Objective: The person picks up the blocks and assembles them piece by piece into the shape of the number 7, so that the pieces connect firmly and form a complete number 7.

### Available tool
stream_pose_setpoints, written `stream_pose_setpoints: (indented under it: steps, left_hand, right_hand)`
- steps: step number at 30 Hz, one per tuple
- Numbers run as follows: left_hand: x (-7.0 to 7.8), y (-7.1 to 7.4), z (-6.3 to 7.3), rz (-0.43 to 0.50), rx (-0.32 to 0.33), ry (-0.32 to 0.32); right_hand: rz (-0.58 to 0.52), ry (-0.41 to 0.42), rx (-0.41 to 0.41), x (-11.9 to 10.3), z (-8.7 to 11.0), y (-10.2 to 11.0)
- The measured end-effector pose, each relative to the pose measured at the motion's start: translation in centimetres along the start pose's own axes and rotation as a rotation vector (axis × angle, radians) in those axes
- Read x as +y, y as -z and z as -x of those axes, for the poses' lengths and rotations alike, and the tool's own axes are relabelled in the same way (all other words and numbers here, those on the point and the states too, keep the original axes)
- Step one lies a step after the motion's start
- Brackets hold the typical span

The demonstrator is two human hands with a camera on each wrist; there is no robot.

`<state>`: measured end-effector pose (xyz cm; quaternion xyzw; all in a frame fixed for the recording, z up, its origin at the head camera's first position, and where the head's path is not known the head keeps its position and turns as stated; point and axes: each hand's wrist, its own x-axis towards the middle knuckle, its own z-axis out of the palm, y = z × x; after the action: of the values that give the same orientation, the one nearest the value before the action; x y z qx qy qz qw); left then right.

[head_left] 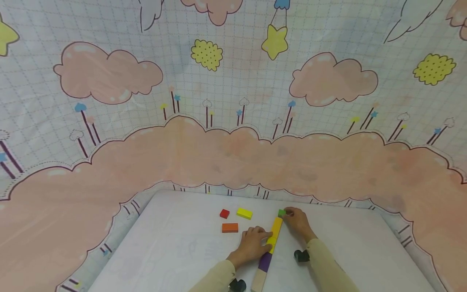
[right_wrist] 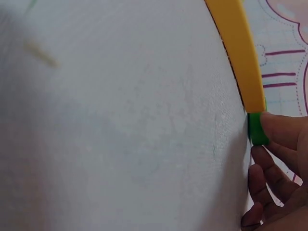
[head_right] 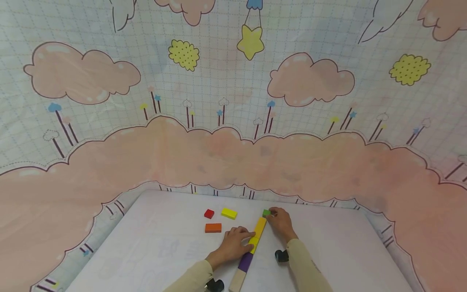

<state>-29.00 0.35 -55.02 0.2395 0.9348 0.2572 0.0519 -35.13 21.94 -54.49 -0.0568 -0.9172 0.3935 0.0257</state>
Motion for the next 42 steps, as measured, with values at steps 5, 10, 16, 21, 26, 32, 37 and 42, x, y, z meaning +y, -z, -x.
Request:
stream_pose_setpoints:
  steps: [5, 10, 16, 21, 26, 32, 37, 42]
  left_hand:
    - [0.03, 0.01, 0.02, 0.007, 0.000, -0.007]
    - [0.04, -0.05, 0.08, 0.004, 0.001, -0.009]
    - [0.12, 0.09, 0.07, 0.005, 0.008, -0.017]
    - [0.16, 0.10, 0.04, 0.005, 0.009, -0.016]
    - [0.06, -0.05, -0.03, 0.003, 0.008, -0.011]
    - [0.07, -0.15, -0.02, -0.006, 0.007, 0.005]
    - [0.22, -0.03, 0.09, -0.006, 0.011, 0.011]
    - [0.26, -0.02, 0.14, -0.007, 0.014, 0.013]
  right_hand:
    - [-0.008, -0.001, -0.003, -0.04, 0.08, 0.09]
    - [-0.013, -0.013, -0.016, 0.21, 0.15, 0.28]
    - [-0.022, -0.008, 0.002, 0.45, 0.08, 0.11]
    - [-0.019, -0.025, -0.004, 0.19, 0.18, -0.12]
    - [-0.007, -0.028, 0.003, -0.07, 0.16, -0.36]
    - [-0.009, -0.051, -0.013, -0.07, 0.22, -0.52]
    - [-0.006, -0.051, -0.018, -0.07, 0.30, -0.58]
    - [-0.003, -0.044, -0.012, -0.05, 0.30, -0.60]
